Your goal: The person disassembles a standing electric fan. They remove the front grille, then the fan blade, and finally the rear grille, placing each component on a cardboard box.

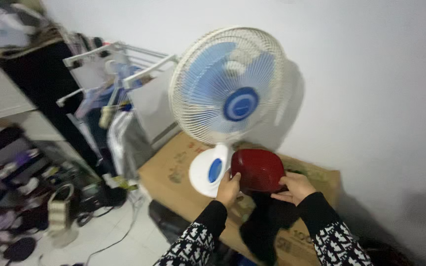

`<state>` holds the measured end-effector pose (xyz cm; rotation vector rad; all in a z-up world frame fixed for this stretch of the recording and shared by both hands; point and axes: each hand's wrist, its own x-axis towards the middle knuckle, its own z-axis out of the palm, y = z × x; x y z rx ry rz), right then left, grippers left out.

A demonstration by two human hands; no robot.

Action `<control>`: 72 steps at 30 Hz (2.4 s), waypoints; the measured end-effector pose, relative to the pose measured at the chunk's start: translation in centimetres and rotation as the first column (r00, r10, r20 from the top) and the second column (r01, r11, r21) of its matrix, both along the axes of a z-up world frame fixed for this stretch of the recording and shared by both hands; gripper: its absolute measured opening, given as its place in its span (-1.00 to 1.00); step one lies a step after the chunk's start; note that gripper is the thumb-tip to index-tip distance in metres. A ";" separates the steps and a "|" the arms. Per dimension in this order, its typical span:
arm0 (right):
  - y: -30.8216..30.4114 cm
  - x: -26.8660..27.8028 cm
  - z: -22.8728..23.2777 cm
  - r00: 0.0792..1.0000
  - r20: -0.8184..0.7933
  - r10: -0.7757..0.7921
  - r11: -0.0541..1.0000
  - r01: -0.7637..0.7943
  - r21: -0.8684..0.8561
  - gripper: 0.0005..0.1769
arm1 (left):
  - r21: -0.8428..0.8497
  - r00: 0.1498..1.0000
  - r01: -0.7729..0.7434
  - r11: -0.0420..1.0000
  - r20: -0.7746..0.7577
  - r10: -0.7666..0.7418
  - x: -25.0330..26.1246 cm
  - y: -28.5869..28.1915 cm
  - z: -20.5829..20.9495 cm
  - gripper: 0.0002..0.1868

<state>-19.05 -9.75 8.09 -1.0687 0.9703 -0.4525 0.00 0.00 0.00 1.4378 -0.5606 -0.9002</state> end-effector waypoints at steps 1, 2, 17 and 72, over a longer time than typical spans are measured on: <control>1.6 1.1 0.3 1.000 0.004 0.029 1.000 -0.029 -0.004 -0.58 | -0.034 0.999 -0.025 0.999 0.031 0.026 0.9 2.2 0.7 -0.38; 3.2 2.1 0.7 0.998 0.009 0.057 0.998 -0.057 -0.007 -0.63 | -0.067 0.997 -0.047 0.997 0.063 0.052 1.7 4.4 1.4 -0.42; 15.5 15.6 -1.8 0.972 0.043 0.230 0.973 -0.231 0.006 -0.57 | -0.013 0.913 -0.322 0.947 -0.267 0.307 10.3 23.3 6.3 -0.47; 5.7 0.4 -12.8 0.666 -0.288 -0.688 0.493 0.138 -0.859 -0.13 | -0.001 0.955 0.140 0.990 -0.265 -0.135 4.4 6.4 -1.9 -0.34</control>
